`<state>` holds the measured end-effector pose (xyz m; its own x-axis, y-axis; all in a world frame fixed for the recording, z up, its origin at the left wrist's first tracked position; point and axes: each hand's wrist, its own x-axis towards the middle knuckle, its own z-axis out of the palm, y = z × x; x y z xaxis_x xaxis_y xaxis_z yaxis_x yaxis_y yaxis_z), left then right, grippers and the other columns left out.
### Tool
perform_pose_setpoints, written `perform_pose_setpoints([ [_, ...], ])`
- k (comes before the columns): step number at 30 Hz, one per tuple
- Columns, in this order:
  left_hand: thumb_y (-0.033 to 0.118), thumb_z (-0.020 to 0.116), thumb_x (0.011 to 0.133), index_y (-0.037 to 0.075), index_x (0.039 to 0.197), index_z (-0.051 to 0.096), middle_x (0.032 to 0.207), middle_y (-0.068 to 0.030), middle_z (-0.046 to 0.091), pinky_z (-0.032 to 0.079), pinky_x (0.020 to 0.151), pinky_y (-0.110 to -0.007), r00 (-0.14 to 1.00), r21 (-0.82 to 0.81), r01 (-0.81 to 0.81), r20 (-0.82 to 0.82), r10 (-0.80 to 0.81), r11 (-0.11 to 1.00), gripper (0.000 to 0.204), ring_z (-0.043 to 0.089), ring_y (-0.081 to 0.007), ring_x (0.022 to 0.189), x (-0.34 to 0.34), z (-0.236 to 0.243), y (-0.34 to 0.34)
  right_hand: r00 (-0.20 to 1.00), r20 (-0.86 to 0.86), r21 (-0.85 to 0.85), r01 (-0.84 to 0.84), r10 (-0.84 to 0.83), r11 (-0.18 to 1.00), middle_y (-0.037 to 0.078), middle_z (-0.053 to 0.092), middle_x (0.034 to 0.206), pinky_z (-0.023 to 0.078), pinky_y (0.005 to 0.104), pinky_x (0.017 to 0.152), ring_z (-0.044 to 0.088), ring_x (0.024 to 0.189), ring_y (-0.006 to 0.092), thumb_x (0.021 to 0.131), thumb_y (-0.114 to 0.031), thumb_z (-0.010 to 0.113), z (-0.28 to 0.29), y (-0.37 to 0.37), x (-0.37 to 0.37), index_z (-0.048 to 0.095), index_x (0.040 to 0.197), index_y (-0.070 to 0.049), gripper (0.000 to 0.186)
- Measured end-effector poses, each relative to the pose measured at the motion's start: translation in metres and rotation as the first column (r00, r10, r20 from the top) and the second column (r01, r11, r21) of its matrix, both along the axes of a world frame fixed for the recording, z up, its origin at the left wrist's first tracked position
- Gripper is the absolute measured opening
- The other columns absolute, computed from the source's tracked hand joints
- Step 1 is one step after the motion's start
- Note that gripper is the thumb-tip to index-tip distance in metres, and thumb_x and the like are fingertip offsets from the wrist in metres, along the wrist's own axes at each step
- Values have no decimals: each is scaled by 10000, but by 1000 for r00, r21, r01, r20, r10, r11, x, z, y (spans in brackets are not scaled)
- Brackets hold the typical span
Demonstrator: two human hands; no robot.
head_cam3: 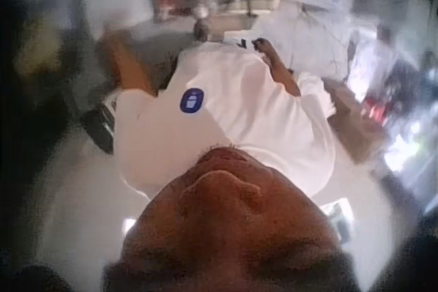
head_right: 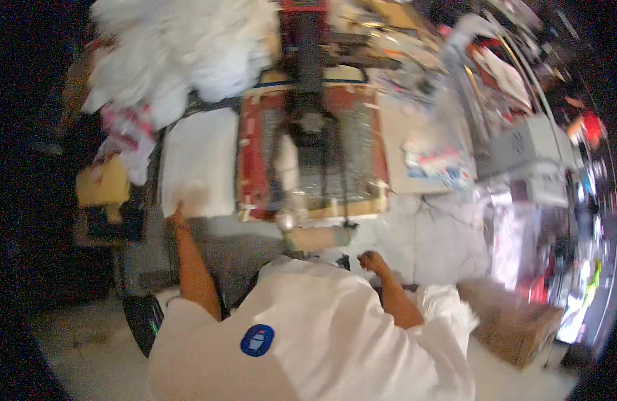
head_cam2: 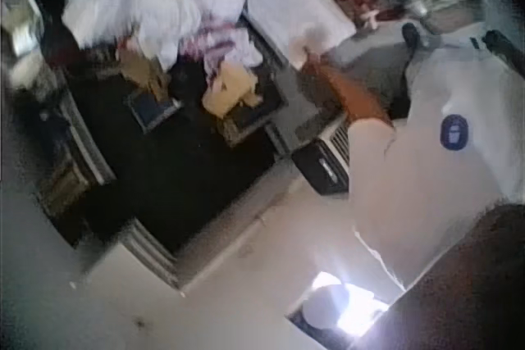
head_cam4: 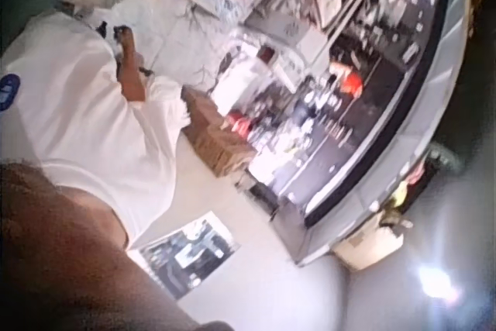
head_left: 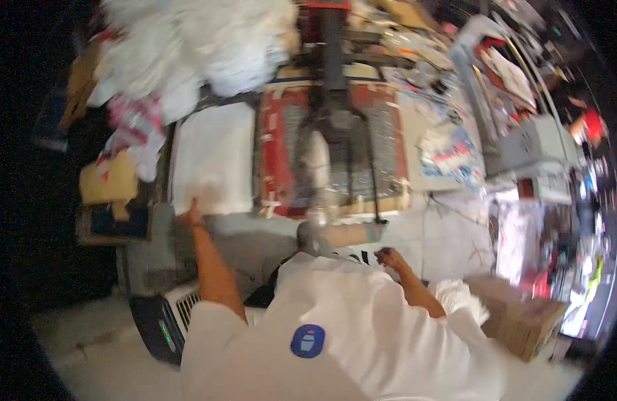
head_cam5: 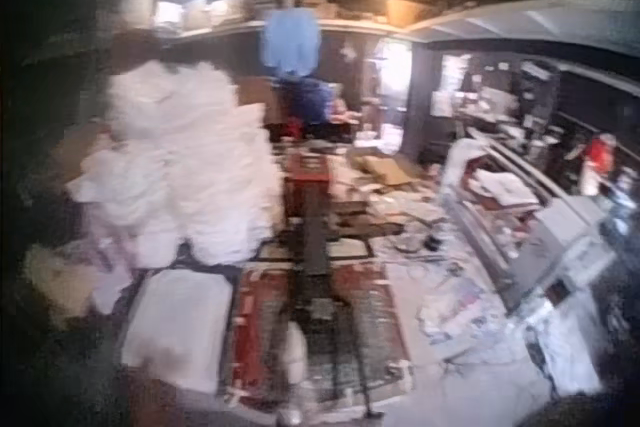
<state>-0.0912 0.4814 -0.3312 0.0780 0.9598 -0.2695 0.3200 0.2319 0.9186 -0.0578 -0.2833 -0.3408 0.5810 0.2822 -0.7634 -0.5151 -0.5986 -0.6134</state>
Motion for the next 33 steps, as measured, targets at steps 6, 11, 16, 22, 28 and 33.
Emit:
perform_pose_setpoints([
  [6, 251, 725, 869, -48, 1198, 581, 1129, -179, 630, 503, 865, -330, 735, 363, 605, 88, -673, 708, 466, 612, -237, 1040, 122, 157, -155, 900, 421, -77, 161, -114, 984, 53, 625, 612, 462, 303, 515, 558, 530, 130, 877, -333, 693, 25, -50, 71, 632, 705, -49, 338],
  [11, 169, 697, 888, -45, 1251, 520, 1216, -151, 575, 483, 875, -294, 164, 354, 912, 144, -976, 205, 457, 604, -169, 1007, 191, 279, -337, 762, 645, -253, 293, -65, 922, 137, 648, 640, 474, 399, 588, 616, 574, 254, 830, -470, 672, 145, -67, 144, 645, 715, -26, 459],
  [16, 278, 777, 815, -39, 1304, 446, 1322, -190, 500, 476, 873, -291, 181, 539, 841, -218, -959, 36, 670, 610, -205, 973, 236, 293, -387, 442, 893, -11, 216, -88, 976, 183, 641, 728, 471, 434, 612, 624, 667, 347, 817, -381, 691, 299, 37, 143, 657, 789, -17, 367],
  [22, 464, 831, 711, 19, 1267, 412, 1069, -124, 531, 446, 506, -286, 286, 308, 922, -125, -950, 236, 826, 566, -171, 758, 252, 296, -421, 44, 995, 98, -298, -89, 950, 167, 608, 712, 489, 479, 657, 615, 715, 373, 826, -308, 642, 321, 163, 72, 620, 718, -48, 283],
  [28, 453, 831, 718, 32, 1245, 461, 958, -63, 546, 420, 495, -256, 246, 210, 951, -78, -966, 225, 768, 520, -115, 655, 249, 292, -410, 207, 965, -79, -348, 159, 934, 151, 600, 715, 474, 479, 648, 607, 732, 373, 846, -350, 614, 319, 161, 62, 586, 754, -47, 318],
  [33, 489, 792, 752, 22, 1331, 457, 1259, -110, 522, 494, 669, -310, 241, 254, 945, -127, -962, 203, 816, 555, -199, 987, 257, 286, -407, 177, 981, -29, -284, 82, 958, 149, 601, 713, 474, 486, 656, 603, 736, 385, 802, -291, 629, 305, 166, 60, 601, 774, -42, 252],
])
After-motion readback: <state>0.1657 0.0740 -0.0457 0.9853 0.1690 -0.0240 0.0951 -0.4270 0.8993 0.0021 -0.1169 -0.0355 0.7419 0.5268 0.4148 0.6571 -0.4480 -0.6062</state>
